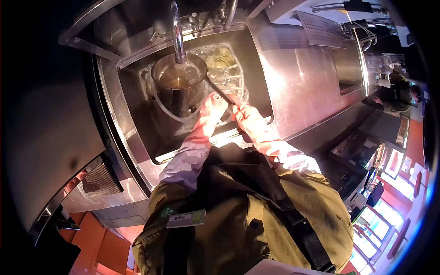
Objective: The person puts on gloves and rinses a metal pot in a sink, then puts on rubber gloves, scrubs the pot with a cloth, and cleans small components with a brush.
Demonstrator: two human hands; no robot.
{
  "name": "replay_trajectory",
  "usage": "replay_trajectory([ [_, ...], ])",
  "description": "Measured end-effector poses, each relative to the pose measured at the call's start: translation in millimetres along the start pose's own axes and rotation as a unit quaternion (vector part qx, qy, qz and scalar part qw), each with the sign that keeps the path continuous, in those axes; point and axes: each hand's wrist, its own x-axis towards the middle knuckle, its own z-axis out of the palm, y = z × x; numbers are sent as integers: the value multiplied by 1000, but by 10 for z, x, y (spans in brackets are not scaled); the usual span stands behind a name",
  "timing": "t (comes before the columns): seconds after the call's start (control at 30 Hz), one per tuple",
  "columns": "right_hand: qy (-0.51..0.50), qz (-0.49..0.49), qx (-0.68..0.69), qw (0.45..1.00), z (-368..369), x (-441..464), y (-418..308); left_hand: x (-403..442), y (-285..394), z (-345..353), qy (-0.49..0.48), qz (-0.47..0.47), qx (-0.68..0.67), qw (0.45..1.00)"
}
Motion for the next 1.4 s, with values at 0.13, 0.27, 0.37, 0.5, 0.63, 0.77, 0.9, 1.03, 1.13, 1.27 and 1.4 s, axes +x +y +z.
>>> replay_trajectory([
  [0.13,67,65,174,980,69,50,-140,95,9,-74,-47,-20,103,993],
  [0.27,95,53,273,956,136,90,-303,317,-481,-292,-207,-12,-84,975],
  [0.37,106,58,270,955,94,88,-618,291,-712,-282,-175,50,-38,983],
  [0.5,87,18,84,992,279,204,-300,76,-565,-171,-98,30,-16,995],
  [0.63,5,-62,-29,998,150,125,-606,-43,-469,-154,-63,13,12,998],
  [0.77,-17,-15,-81,996,113,194,-524,-41,-525,-165,-59,4,-5,998],
  [0.9,2,28,-112,993,107,254,-416,48,-651,-195,-95,-22,-106,990],
  [1.03,-7,23,-80,996,87,260,-415,134,-806,-225,-141,-65,-211,965],
  [1.13,-19,79,-146,986,72,255,-594,193,-976,-247,-165,-89,-235,954],
  [1.27,-23,39,-85,995,142,247,-446,156,-912,-236,-167,-92,-338,922],
  [1.4,-55,22,136,989,91,141,-239,103,-508,-81,-215,0,-336,917],
])
